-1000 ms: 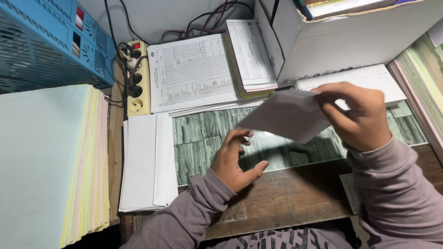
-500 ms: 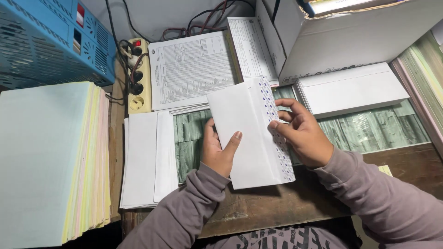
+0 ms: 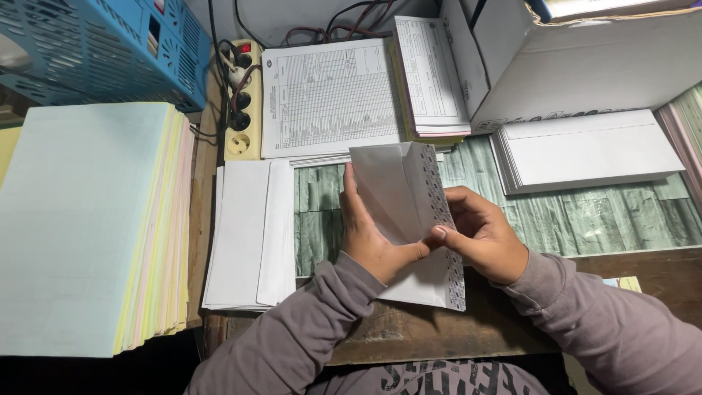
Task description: Folding and stacking printed paper documents on a desk in a print shop.
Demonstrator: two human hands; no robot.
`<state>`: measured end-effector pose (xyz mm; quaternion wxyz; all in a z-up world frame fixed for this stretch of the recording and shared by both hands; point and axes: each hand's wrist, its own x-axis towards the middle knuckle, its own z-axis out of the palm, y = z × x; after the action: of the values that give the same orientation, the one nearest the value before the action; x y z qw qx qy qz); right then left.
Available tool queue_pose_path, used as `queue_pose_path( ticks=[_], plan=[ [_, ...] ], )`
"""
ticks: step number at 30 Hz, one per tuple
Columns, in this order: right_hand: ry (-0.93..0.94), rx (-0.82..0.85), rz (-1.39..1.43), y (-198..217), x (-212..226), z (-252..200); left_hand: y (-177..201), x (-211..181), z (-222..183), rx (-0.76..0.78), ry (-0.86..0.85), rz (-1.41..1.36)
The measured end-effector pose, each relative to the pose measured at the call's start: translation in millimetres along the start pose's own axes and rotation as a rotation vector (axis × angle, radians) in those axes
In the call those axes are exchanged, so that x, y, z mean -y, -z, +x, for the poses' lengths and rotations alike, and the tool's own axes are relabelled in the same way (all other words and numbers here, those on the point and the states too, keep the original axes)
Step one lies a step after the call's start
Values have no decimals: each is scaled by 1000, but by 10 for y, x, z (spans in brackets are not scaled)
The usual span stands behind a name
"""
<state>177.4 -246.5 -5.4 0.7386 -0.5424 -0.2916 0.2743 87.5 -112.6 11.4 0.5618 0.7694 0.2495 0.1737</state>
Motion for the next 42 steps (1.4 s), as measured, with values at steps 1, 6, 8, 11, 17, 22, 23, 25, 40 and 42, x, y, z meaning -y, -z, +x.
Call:
queue_pose_path(
  ticks=[1,6,8,11,17,22,23,25,40,42],
  plan=[
    [-1,0,2,50,-64,-18,9,-11,-3,0,1,1],
    [113,47,-52,182,-179,-6,28,-7,-22,17,-172,-49],
    [122,28,-75,260,-237,-22,29,28,-10,13,-205,-76],
    [180,-55,-173,186,-181,-25,31,73,2,4,-236,-129],
    [298,-158,-483,141,-5,50,39,76,6,-17,-280,-196],
    [318,-84,-886,52,221,89,33,60,-6,-50,-305,-190],
    [233,-59,-849,76,175,87,23,43,-11,-64,-311,-155],
    [146,-35,-811,103,101,87,10,11,-25,-77,-316,-119],
    [172,-59,-423,204,-6,60,53,18,15,-156,-220,-73],
    [245,-143,-502,209,69,84,81,13,30,-177,-172,-67]
  ],
)
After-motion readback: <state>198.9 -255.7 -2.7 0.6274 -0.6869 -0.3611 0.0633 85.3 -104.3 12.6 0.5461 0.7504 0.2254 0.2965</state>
